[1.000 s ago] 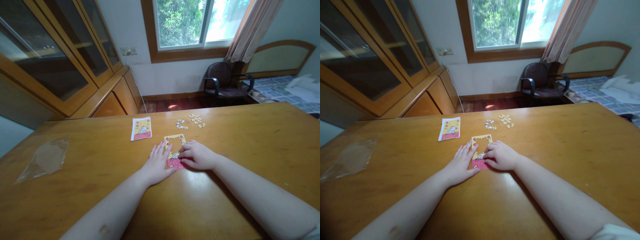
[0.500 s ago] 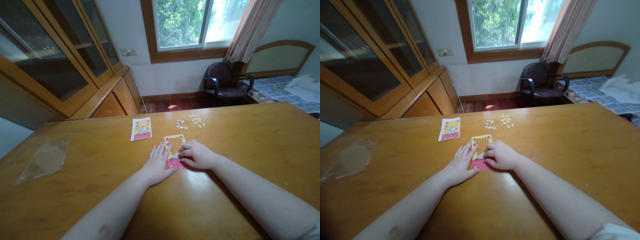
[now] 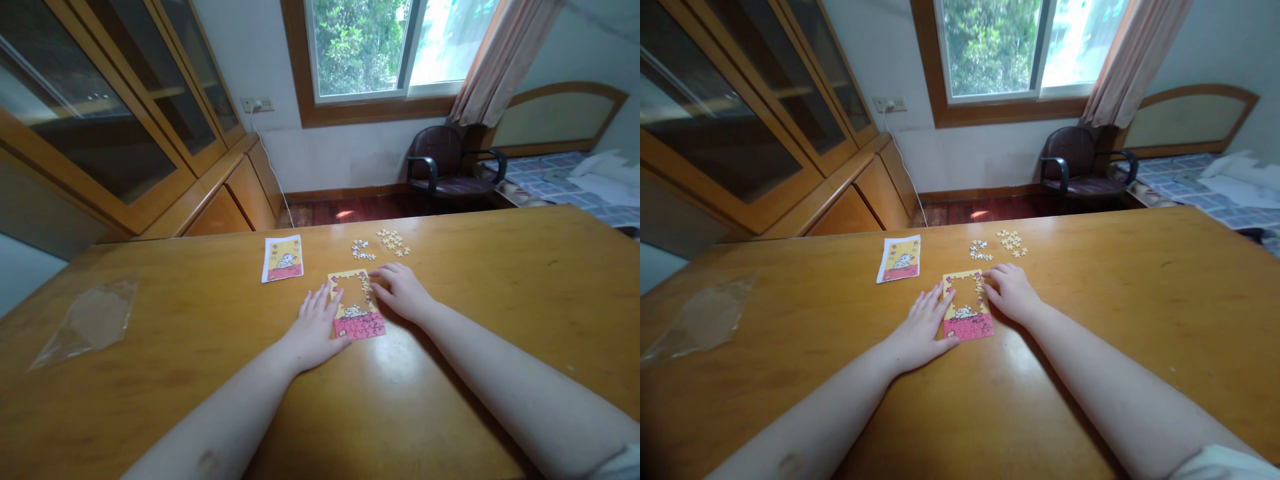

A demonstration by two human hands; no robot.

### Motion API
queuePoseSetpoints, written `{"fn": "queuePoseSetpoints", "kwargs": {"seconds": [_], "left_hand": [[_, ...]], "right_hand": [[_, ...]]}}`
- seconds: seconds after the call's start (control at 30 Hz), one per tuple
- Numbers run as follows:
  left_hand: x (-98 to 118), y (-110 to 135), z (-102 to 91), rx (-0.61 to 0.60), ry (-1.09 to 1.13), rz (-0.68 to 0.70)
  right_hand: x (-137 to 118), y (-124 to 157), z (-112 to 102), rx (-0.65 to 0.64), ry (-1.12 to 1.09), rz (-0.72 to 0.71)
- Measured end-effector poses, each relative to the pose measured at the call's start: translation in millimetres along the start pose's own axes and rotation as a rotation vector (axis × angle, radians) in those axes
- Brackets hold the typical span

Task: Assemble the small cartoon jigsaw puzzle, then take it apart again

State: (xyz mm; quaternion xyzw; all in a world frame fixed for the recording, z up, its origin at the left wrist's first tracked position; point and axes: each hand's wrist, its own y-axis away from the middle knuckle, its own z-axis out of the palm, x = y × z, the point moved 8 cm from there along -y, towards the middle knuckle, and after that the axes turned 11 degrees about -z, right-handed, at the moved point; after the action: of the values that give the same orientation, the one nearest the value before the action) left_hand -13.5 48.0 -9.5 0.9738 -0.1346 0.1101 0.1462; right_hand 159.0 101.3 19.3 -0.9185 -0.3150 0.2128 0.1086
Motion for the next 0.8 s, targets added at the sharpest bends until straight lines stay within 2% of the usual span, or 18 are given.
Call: {"fn": "queuePoseSetpoints", "kwargs": {"seconds": [0.1, 0.27, 0.43, 0.6, 0.8], "left_hand": [[0, 0, -1.2, 0.013, 0.01, 0.004], [0, 0, -1.3, 0.014, 0.009, 0.003], [1, 0, -3.1, 0.003, 0.009, -0.007], [0, -1, -1.7, 0.01, 0.008, -0.001], [-1, -2, -1.0, 0.018, 0.017, 0.004]], "right_hand": [[23, 1, 5, 0.009, 0.039, 0.124], [40, -4, 15, -0.061, 0.006, 0.197], [44, -9, 16, -0.06, 0.006, 0.19], [45, -14, 14, -0.003, 0.074, 0.196], [50, -36, 14, 0.04, 0.143, 0.18]]}}
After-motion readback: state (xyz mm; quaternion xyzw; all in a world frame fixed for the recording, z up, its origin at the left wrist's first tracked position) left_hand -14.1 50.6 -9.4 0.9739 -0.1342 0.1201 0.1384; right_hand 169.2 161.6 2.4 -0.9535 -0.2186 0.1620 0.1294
